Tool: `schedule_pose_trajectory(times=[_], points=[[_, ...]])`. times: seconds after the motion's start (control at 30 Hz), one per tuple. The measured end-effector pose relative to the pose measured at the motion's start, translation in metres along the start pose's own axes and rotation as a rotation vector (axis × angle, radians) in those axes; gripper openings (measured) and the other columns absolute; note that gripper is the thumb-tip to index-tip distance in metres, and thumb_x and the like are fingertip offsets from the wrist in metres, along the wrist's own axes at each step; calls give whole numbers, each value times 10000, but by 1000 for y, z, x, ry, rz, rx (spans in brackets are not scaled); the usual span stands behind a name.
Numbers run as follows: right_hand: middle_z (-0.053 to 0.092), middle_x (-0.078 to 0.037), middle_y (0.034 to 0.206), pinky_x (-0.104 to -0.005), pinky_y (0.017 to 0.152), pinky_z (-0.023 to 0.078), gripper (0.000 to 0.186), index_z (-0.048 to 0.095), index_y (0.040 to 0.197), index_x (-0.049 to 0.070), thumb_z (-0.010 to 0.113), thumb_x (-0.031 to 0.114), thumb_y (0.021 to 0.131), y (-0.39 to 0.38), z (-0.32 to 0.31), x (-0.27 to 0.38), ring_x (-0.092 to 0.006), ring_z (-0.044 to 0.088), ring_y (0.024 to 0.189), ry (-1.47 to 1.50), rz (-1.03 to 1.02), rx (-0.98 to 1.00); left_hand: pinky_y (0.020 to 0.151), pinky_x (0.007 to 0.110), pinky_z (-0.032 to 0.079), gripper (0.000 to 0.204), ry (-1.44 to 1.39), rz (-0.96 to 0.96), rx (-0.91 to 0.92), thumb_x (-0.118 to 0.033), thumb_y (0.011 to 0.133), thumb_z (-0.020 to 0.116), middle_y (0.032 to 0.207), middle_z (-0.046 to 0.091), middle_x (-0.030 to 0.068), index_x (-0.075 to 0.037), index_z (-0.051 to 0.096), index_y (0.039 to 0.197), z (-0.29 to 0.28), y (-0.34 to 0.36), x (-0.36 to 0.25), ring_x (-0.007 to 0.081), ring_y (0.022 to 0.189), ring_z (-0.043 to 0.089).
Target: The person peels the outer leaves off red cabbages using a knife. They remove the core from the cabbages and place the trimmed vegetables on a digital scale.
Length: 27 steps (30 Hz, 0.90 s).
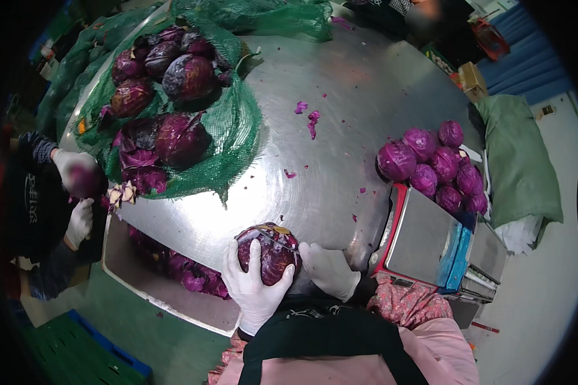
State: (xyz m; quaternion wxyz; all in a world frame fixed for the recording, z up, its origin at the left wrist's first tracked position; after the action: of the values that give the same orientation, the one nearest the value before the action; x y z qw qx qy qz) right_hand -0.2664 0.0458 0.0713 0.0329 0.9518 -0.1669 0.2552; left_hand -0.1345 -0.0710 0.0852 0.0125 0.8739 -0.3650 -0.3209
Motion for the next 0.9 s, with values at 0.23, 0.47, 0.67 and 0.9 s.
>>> schedule_pose_trajectory(times=[0.23, 0.47, 0.67, 0.9], points=[[638, -161, 756, -391, 530, 545, 159, 528, 1016, 8, 546, 68, 870, 12, 10, -20, -320, 678, 671, -9, 69, 76, 958, 559, 439, 704, 57, 10, -24, -426, 638, 822, 1354, 505, 263, -156, 633, 1261, 8, 5, -10, 472, 1210, 500], [635, -178, 780, -433, 566, 547, 181, 514, 1005, 14, 566, 90, 849, 6, 0, -19, -344, 677, 667, 25, 135, 152, 992, 550, 425, 687, 109, 55, 6, -359, 610, 841, 1362, 495, 249, -130, 647, 1229, 8, 0, -22, 464, 1249, 473], [695, -224, 832, -481, 630, 550, 327, 543, 1162, -53, 484, 95, 876, 8, 68, -62, -390, 685, 700, 29, 121, 293, 1070, 563, 372, 794, 1, 86, -22, -337, 628, 859, 1445, 412, 232, -160, 553, 1339, 4, -35, -4, 470, 1331, 392], [471, -15, 581, -293, 379, 403, 154, 553, 1072, 54, 513, 175, 987, -18, 91, -21, -129, 432, 369, 1879, 714, 303, 1150, 573, 259, 1038, -407, -13, -27, -383, 670, 862, 1519, 222, 228, -108, 290, 1490, 1, -91, 57, 441, 1416, 249]])
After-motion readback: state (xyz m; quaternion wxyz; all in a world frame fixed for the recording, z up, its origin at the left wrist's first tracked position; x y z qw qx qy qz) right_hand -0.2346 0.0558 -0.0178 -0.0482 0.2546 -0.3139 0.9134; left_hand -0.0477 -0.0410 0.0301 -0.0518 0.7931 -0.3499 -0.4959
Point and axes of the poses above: each hand's wrist, its own y-axis towards the middle knuckle, its own z-axis out of the palm, x = y × z, the point moved 3 cm from there along y, towards the middle knuckle
